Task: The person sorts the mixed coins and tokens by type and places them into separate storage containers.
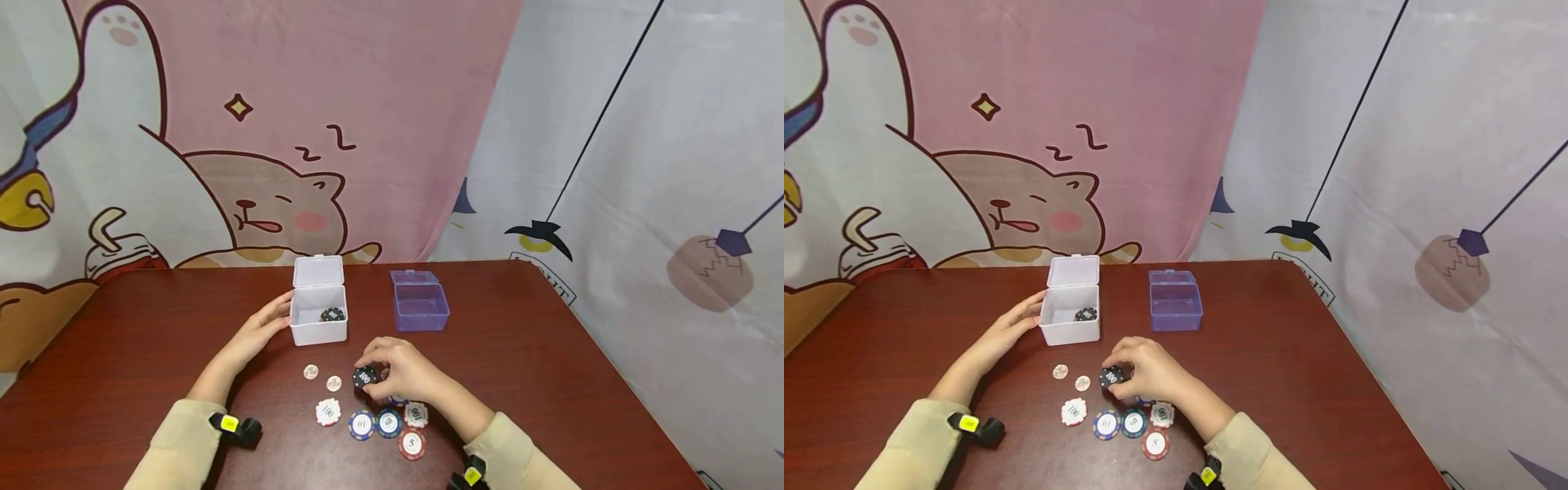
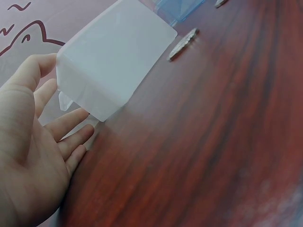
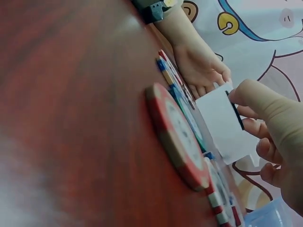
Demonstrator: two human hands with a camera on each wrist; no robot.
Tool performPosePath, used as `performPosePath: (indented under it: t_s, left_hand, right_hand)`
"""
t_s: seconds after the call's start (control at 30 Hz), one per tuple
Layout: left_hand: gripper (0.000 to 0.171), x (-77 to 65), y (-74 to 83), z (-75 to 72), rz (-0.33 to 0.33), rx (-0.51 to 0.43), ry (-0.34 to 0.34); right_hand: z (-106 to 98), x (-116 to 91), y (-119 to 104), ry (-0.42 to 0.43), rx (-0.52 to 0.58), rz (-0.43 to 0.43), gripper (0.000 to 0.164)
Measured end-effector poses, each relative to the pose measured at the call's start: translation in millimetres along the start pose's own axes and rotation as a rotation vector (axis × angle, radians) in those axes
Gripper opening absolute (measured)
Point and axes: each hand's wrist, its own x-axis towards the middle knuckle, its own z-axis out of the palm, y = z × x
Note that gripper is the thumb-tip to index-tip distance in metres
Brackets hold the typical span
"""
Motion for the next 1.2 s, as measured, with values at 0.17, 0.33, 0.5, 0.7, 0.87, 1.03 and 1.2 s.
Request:
performPosePath:
  t_s: [0.17,0.33,0.5,0.7,0.87,1.03,1.2]
  left_hand:
    - [0.055,0.0,0.4,0.9,0.000,0.002,0.002]
    - [0.056,0.3,0.9,1.3,-0.005,0.009,0.006]
    - [0.055,0.7,-0.1,1.2,-0.006,0.011,0.012]
    - [0.056,0.7,-1.1,1.3,0.004,0.018,0.009]
    - [0.055,0.5,-1.1,0.7,0.015,0.018,0.006]
    - [0.055,0.5,-0.1,0.4,0.017,0.022,0.009]
    - [0.056,0.5,0.2,0.2,0.020,0.020,0.010]
  right_hand:
    - [-6,7,-3,0.030,0.013,0.006,0.032]
    - [-11,17,-5,0.050,0.025,0.012,0.033]
    - [-17,30,-7,0.066,0.014,0.005,0.033]
    - [-24,46,-7,0.101,-0.011,-0.006,0.034]
    - [-26,59,-4,0.119,0.012,-0.015,0.032]
    - [-25,70,2,0.136,0.047,-0.003,0.033]
    - [-23,80,10,0.165,0.034,0.014,0.032]
